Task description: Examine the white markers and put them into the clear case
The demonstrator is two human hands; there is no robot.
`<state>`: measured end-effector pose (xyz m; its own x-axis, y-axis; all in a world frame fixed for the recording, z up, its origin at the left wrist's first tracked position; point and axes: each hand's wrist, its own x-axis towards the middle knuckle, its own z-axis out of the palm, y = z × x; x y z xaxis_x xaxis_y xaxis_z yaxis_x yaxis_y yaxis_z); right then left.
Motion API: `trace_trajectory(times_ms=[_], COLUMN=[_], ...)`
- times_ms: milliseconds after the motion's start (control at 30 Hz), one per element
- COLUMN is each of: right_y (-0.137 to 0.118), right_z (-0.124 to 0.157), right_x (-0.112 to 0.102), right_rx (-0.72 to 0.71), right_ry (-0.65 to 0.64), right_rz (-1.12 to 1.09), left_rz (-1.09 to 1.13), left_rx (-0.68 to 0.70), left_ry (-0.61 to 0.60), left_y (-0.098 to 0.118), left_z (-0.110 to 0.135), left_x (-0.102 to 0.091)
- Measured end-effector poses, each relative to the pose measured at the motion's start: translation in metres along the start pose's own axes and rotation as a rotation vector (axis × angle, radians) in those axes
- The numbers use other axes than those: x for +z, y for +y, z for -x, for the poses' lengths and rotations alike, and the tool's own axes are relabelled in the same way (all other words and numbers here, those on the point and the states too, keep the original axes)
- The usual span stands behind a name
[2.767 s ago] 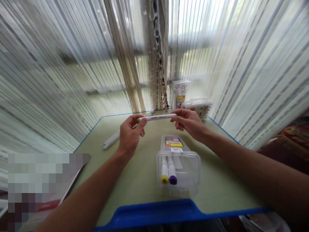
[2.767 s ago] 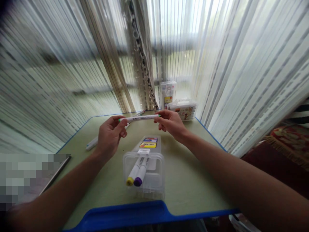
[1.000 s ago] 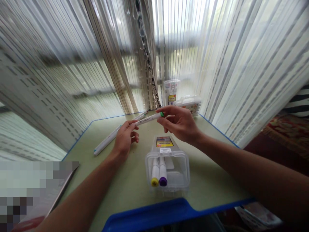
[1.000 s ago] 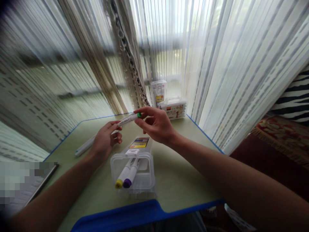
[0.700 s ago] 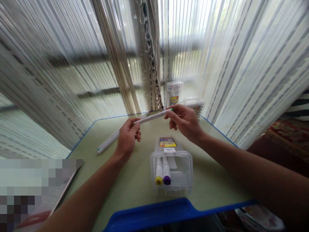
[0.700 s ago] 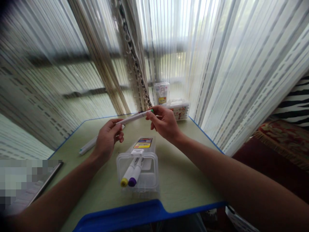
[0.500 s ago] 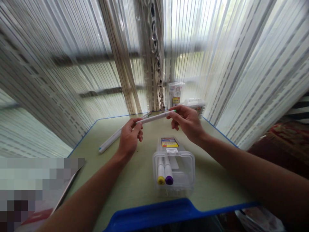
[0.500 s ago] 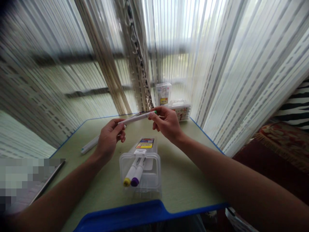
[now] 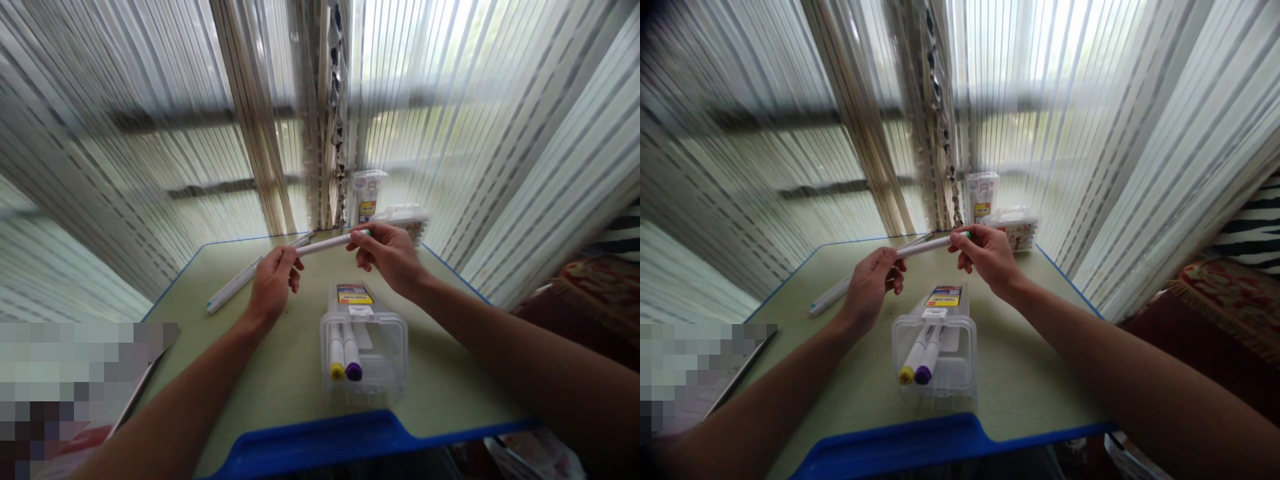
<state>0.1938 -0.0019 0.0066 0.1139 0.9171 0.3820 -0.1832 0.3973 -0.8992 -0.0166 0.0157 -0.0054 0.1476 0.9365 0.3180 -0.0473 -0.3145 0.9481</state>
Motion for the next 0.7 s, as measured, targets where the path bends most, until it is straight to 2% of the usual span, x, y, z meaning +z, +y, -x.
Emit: trace_trajectory(times_ms=[233, 567, 700], right_y=[-0.007, -0.032, -0.044], right_z=[0.000, 0.012, 0.013], right_x=[-0.001, 0.003, 0.002], right_rx=[-0.019, -0.270, -0.447], right_ry=[-0.036, -0.187, -0.197], right_rz=[0.023, 0.398, 0.616], left_rz=[0.085, 0.182, 0.193], left_rx=[-0.028, -0.009, 0.083], left_ry=[0.009, 0.054, 0.061], left_y=[0.001, 0.003, 0.007], left_z=[-0.002, -0.003, 0.001], left_x=[-0.001, -0.003, -0.003])
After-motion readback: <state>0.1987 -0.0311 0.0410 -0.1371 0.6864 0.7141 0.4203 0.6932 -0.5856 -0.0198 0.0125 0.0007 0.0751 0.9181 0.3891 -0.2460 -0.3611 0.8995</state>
